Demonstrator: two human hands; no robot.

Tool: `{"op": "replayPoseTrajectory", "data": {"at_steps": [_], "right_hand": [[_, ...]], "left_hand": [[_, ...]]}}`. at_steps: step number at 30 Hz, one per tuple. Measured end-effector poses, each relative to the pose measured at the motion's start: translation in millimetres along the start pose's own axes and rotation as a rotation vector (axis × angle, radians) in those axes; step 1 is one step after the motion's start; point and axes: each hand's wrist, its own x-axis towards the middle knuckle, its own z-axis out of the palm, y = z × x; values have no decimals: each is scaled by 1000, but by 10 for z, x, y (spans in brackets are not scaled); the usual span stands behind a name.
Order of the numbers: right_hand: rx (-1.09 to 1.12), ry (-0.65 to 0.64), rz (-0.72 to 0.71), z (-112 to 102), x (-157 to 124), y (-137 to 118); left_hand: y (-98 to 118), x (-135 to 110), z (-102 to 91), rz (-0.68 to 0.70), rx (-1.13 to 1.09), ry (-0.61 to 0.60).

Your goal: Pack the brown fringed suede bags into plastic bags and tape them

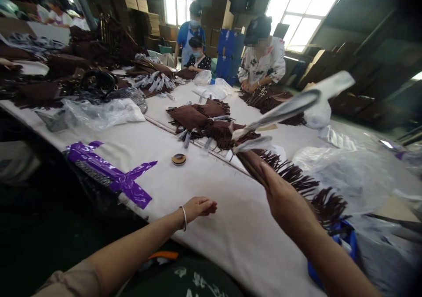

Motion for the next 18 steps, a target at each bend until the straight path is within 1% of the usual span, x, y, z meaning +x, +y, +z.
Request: {"op": "replayPoseTrajectory", "data": {"at_steps": [2, 4, 5, 6, 7, 8, 9, 10, 11, 12, 13, 14, 16, 17, 18], "right_hand": [[-81, -47, -103, 541, -212, -145], [-98, -134, -151, 1122, -519, -282], [-81, -159, -170, 1369, -684, -338], [-67, -163, -135, 1562, -838, -378], [-36, -171, -118, 1692, -971, -399], [6, -181, -98, 1757, -1074, -400], [58, -203, -85, 1762, -1142, -383], [125, -237, -85, 1717, -1175, -354], [202, -274, -82, 1635, -1179, -317], [279, -296, -63, 1535, -1157, -279], [348, -294, -25, 1431, -1118, -245], [399, -255, 31, 1340, -1069, -220], [433, -100, 158, 1235, -963, -206], [424, -25, 196, 1231, -915, -221], [414, 25, 205, 1258, -873, -251]], "left_hand": [[-170, -11, 42, -52, -142, -17], [-321, -68, 79, -60, -203, -44], [-379, -110, 92, -65, -206, -68], [-420, -157, 100, -81, -197, -105], [-442, -207, 103, -112, -180, -153], [-442, -259, 101, -147, -159, -200], [-421, -310, 92, -163, -133, -228], [-380, -359, 74, -149, -100, -223], [-319, -405, 46, -104, -62, -184], [-243, -446, 5, -31, -18, -116], [-157, -480, -50, 60, 31, -23], [-66, -506, -119, 151, 83, 82], [99, -531, -290, 288, 215, 302], [161, -535, -381, 333, 306, 408], [202, -537, -469, 363, 414, 496]]}}
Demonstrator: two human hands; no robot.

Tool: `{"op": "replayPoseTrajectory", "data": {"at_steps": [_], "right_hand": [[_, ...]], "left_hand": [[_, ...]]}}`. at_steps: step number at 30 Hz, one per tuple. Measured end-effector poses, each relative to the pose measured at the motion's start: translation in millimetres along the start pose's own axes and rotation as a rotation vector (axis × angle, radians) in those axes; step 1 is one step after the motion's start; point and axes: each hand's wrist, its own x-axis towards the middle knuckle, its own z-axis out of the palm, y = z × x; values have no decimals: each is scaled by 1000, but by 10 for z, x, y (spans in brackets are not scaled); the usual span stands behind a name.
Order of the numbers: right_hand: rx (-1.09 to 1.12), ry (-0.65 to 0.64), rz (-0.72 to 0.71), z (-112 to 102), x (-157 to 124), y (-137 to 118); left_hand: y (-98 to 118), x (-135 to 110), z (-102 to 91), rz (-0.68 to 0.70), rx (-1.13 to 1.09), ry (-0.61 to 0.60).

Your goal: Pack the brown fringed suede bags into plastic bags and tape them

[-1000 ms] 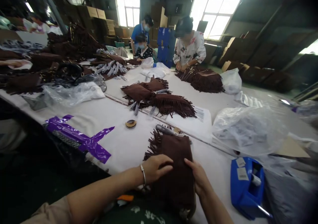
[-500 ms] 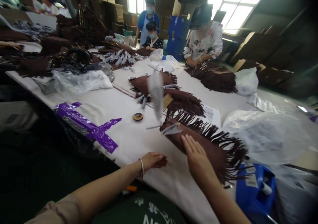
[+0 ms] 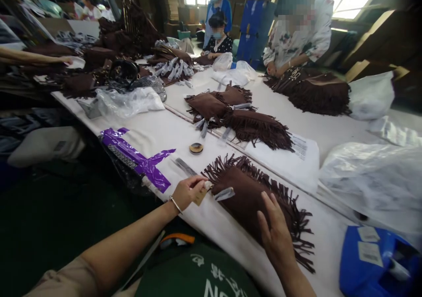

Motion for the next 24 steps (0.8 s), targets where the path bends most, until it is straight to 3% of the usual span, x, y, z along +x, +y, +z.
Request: {"op": "replayPoseTrajectory", "data": {"at_steps": [2, 4, 9, 11, 15, 18, 21, 24], "right_hand": [[-5, 5, -48, 154, 49, -59], [-14, -61, -132, 354, 77, -147], [-70, -213, -441, 747, 92, -422], [-90, -234, -489, 826, 66, -471], [-15, -310, -445, 824, -13, -428], [169, -293, -316, 721, -8, -378], [345, -225, -161, 632, 132, -431], [351, -261, -217, 664, 409, -662]], "left_hand": [[-52, 51, -116, 67, 237, 65], [-140, 28, -147, 124, 435, 32], [-337, -160, 53, 243, 818, -22], [-359, -190, 111, 253, 903, -15], [-313, -120, -9, 294, 838, -73], [-215, 16, -219, 221, 676, -19], [-76, 221, -379, 148, 565, 46], [62, 479, -441, 214, 603, -8]]}}
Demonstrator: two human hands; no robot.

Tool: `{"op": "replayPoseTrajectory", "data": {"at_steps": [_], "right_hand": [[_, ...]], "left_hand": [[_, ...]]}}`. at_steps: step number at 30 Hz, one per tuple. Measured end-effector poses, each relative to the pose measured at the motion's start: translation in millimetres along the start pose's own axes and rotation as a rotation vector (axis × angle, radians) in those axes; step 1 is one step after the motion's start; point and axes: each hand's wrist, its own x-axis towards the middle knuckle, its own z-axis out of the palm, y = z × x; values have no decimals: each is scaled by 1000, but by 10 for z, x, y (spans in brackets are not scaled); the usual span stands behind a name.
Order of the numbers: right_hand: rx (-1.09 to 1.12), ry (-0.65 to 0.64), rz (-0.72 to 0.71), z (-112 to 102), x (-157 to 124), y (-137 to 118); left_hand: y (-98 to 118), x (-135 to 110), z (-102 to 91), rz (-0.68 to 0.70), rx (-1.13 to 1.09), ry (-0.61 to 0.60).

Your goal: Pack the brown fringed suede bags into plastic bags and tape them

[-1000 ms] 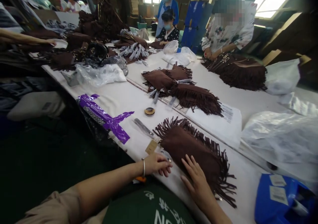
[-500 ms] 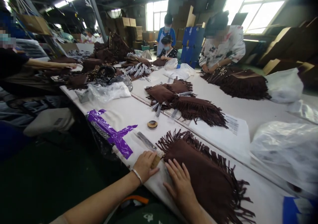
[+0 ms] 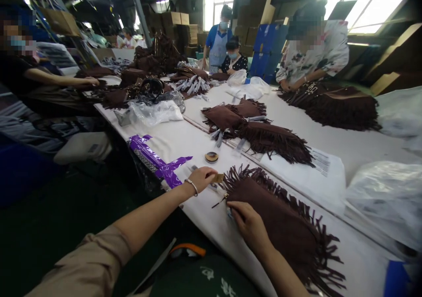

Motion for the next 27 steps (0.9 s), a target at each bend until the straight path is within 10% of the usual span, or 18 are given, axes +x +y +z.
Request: {"op": "replayPoseTrajectory", "data": {"at_steps": [6, 12, 18, 27], "right_hand": [[-471, -190, -99, 543, 812, -320], [-484, -202, -47, 921, 1096, -316], [-181, -201, -92, 342, 576, -345], [1013, 335, 792, -487, -789, 213]], "left_hand": [[44, 492, -55, 140, 66, -161], [-109, 694, -71, 40, 116, -221], [-343, 512, -268, -90, 26, -213], [-216, -603, 78, -482, -675, -277]]}}
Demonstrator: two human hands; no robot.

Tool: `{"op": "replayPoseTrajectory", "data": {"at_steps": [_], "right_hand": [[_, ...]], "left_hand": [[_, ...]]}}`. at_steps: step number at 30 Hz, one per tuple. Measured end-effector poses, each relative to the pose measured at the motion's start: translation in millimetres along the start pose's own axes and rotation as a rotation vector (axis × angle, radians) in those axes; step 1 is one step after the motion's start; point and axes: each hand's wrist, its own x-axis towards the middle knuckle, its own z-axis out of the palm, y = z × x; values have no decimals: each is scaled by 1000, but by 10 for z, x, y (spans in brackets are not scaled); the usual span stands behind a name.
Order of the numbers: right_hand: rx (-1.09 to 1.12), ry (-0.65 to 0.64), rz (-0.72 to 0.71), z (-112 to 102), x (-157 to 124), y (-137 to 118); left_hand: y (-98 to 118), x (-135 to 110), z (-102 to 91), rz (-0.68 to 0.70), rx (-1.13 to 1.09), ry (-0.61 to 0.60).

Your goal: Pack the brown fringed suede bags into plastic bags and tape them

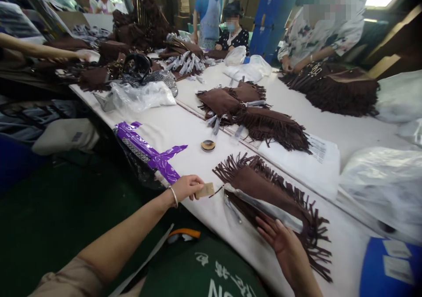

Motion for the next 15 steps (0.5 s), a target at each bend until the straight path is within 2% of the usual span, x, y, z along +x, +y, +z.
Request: {"op": "replayPoseTrajectory", "data": {"at_steps": [2, 4, 5, 6, 7, 10, 12, 13, 15], "right_hand": [[-41, 178, -5, -218, -95, 67], [-274, 423, -177, -298, -162, 46], [-429, 508, -296, -274, -181, 9], [-589, 534, -420, -207, -189, -37], [-741, 491, -545, -106, -185, -83], [-1105, 173, -878, 269, -113, -164], [-1246, 21, -1004, 443, -30, -149], [-1291, 2, -1030, 480, 19, -128], [-1367, 42, -1032, 457, 127, -91]], "left_hand": [[-163, -154, 192, -92, -110, -56], [-288, -262, 413, -169, -183, -106], [-330, -297, 535, -202, -209, -127], [-360, -318, 661, -228, -231, -145], [-376, -329, 788, -244, -247, -161], [-374, -321, 1117, -257, -237, -203], [-355, -309, 1236, -255, -217, -248], [-348, -306, 1253, -246, -208, -268], [-342, -306, 1201, -218, -186, -264]]}}
